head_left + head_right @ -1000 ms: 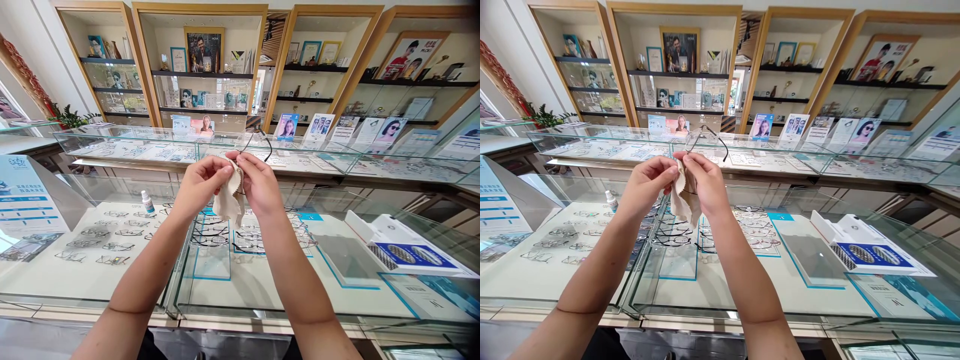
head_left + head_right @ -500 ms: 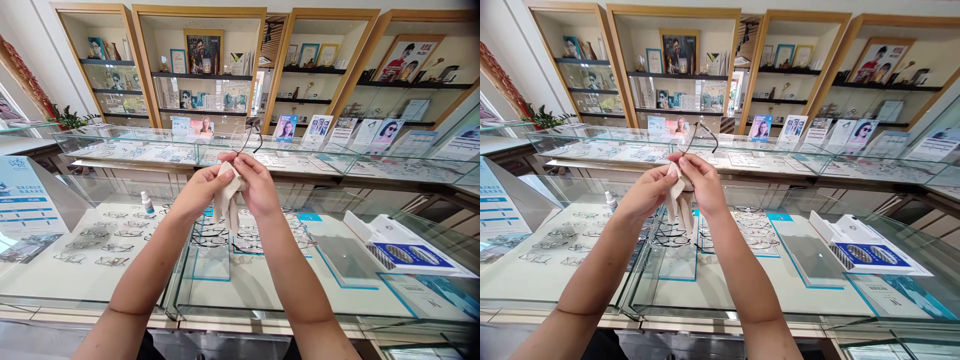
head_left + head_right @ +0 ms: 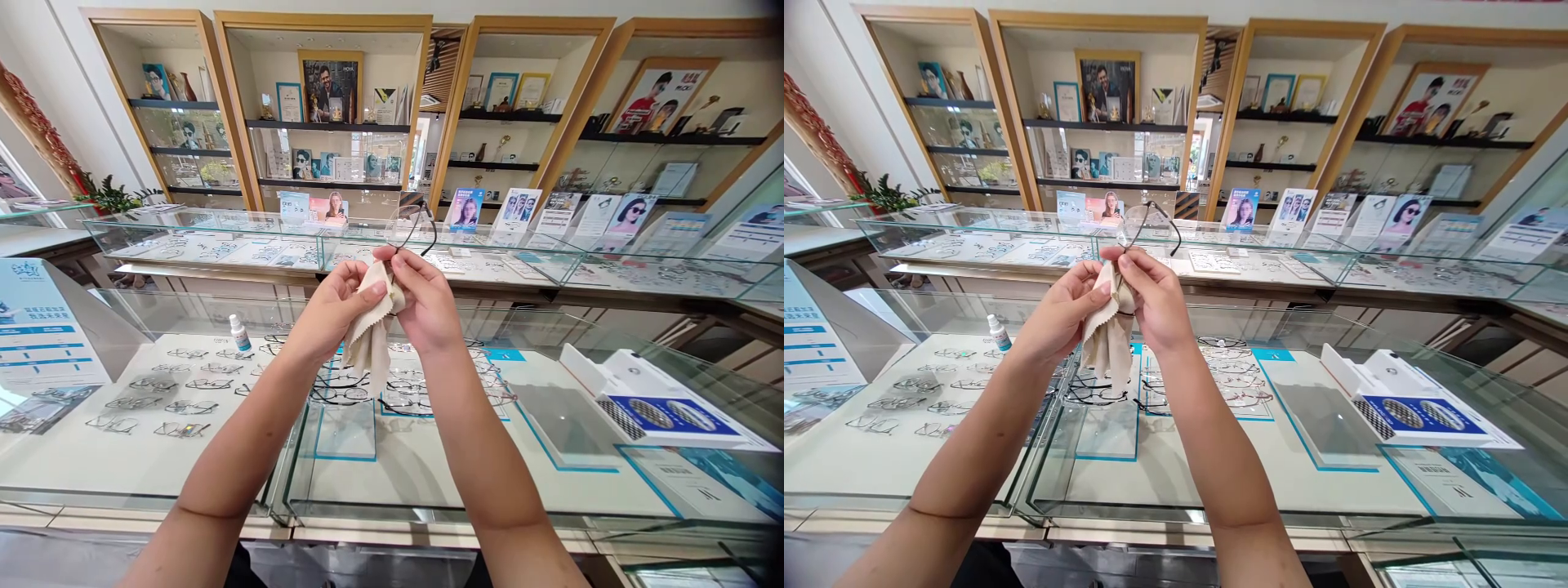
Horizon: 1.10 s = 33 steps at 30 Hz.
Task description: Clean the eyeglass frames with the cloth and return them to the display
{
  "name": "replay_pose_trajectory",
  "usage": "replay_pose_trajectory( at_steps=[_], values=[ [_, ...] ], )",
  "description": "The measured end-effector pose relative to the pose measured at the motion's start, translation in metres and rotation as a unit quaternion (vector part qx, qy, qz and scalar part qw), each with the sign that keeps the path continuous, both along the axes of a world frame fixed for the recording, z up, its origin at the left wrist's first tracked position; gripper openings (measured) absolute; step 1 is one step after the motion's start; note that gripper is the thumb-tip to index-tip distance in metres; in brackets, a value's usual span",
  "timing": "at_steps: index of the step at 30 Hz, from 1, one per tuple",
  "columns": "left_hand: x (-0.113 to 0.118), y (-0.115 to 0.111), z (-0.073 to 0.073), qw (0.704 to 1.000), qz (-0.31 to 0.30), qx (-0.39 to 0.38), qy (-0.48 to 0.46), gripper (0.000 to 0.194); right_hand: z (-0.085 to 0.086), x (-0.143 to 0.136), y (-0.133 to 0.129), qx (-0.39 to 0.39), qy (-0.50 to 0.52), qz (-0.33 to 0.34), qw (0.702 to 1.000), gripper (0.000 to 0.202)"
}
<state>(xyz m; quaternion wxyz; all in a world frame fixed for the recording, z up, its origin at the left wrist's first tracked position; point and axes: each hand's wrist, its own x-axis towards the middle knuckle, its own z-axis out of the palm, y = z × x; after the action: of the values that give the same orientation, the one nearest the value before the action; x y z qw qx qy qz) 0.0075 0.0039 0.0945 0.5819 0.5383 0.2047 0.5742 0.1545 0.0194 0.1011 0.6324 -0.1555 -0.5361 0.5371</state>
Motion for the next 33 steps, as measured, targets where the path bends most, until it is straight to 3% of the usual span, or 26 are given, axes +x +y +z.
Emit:
replay_pose_trajectory(
  at_steps=[8, 18, 28, 33],
  values=[
    [-0.011, 0.004, -0.001, 0.994, -0.006, 0.024, 0.102, 0.051, -0.001, 0.001, 0.000, 0.010, -0.032, 0.041, 0.999, 0.019],
    [-0.004, 0.005, -0.005, 0.994, -0.054, 0.054, 0.076, 0.048, -0.003, 0.002, 0.006, 0.012, -0.016, 0.043, 0.999, 0.019],
    [0.003, 0.003, -0.009, 0.985, 0.073, 0.131, 0.089, 0.044, -0.002, 0.004, 0.006, -0.016, 0.002, 0.022, 1.000, 0.022],
    [0.013, 0.004, -0.014, 0.977, 0.140, 0.149, 0.059, 0.041, -0.004, 0.000, 0.004, 0.012, 0.001, 0.010, 1.000, 0.012]
  ],
)
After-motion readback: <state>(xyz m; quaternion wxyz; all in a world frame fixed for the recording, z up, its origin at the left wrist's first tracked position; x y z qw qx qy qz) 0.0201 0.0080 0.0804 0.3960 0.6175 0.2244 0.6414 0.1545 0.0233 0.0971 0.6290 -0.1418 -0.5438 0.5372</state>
